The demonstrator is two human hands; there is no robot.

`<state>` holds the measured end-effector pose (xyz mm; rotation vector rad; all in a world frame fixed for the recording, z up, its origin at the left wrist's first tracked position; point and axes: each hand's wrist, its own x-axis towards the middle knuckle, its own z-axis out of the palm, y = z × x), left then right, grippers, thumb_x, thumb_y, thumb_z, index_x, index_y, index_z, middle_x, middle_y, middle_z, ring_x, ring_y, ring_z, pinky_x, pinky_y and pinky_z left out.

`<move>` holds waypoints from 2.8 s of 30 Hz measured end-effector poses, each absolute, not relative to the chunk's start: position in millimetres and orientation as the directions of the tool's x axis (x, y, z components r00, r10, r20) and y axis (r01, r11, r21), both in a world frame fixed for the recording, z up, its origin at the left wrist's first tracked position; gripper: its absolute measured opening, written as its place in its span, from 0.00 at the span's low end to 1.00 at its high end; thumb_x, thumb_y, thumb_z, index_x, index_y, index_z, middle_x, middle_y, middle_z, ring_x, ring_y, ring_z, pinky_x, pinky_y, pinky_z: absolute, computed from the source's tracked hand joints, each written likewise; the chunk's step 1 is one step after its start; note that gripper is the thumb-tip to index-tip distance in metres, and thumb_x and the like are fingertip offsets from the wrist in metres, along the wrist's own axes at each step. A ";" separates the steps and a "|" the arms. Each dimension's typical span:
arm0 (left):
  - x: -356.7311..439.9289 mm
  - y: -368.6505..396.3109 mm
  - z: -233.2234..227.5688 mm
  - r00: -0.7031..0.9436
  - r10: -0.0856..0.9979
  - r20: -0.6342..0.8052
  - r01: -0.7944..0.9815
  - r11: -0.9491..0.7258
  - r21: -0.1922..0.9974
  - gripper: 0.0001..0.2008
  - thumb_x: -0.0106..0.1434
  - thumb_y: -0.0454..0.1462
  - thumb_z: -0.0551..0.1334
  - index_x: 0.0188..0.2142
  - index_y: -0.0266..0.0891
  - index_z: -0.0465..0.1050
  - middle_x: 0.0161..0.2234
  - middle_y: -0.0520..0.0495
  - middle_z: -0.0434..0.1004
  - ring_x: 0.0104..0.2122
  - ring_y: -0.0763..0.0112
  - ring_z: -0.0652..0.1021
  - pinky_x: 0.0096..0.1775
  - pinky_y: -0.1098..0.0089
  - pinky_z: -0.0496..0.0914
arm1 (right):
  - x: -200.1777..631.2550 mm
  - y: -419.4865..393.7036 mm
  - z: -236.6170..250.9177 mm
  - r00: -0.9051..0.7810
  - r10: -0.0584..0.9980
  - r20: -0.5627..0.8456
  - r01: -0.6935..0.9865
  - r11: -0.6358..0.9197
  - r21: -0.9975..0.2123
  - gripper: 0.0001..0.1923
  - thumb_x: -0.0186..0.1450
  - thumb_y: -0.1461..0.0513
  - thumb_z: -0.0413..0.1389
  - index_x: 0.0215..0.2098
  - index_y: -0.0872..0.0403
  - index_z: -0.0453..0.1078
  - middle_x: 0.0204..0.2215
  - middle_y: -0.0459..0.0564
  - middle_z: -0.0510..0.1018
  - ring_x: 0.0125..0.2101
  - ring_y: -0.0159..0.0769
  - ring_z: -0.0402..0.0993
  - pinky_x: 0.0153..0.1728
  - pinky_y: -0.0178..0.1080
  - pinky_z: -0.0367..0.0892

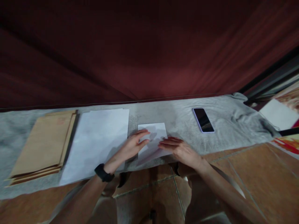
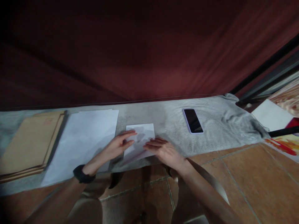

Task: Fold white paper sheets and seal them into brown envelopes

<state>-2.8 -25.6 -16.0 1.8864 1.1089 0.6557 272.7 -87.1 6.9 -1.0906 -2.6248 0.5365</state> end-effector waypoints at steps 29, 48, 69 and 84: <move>-18.2 -19.4 2.1 0.501 0.795 0.341 0.259 -0.514 0.818 0.14 0.68 0.39 0.60 0.49 0.49 0.81 0.53 0.46 0.80 0.62 0.57 0.72 0.63 0.48 0.65 | 275.5 -69.7 -5.0 -0.240 0.768 0.594 0.619 0.592 -0.516 0.23 0.71 0.68 0.46 0.59 0.46 0.73 0.51 0.52 0.80 0.52 0.42 0.75 0.52 0.49 0.73; -25.9 -45.5 -18.8 0.783 0.619 0.065 0.391 -0.571 0.722 0.16 0.64 0.40 0.66 0.52 0.55 0.78 0.60 0.51 0.73 0.63 0.64 0.70 0.65 0.58 0.63 | 284.8 -75.8 -10.4 -0.626 0.777 0.059 0.562 0.502 -0.657 0.11 0.68 0.64 0.60 0.46 0.46 0.80 0.53 0.49 0.80 0.53 0.37 0.77 0.55 0.42 0.72; 5.0 -22.0 -21.1 0.137 0.991 0.003 0.837 -0.118 0.535 0.12 0.65 0.43 0.59 0.26 0.44 0.71 0.25 0.50 0.74 0.28 0.66 0.75 0.30 0.69 0.61 | 244.1 -57.3 -13.0 -0.035 0.987 -0.154 0.961 -0.009 -0.277 0.14 0.75 0.55 0.48 0.42 0.51 0.74 0.38 0.52 0.83 0.36 0.39 0.80 0.35 0.36 0.67; 13.6 -0.8 -12.5 0.028 0.985 -0.173 0.902 0.050 0.429 0.20 0.68 0.42 0.59 0.58 0.46 0.68 0.34 0.51 0.82 0.34 0.65 0.79 0.32 0.70 0.63 | 240.0 -28.4 -5.1 0.091 0.938 -0.334 0.960 -0.172 -0.222 0.21 0.75 0.50 0.46 0.42 0.51 0.78 0.41 0.55 0.84 0.43 0.41 0.81 0.40 0.36 0.67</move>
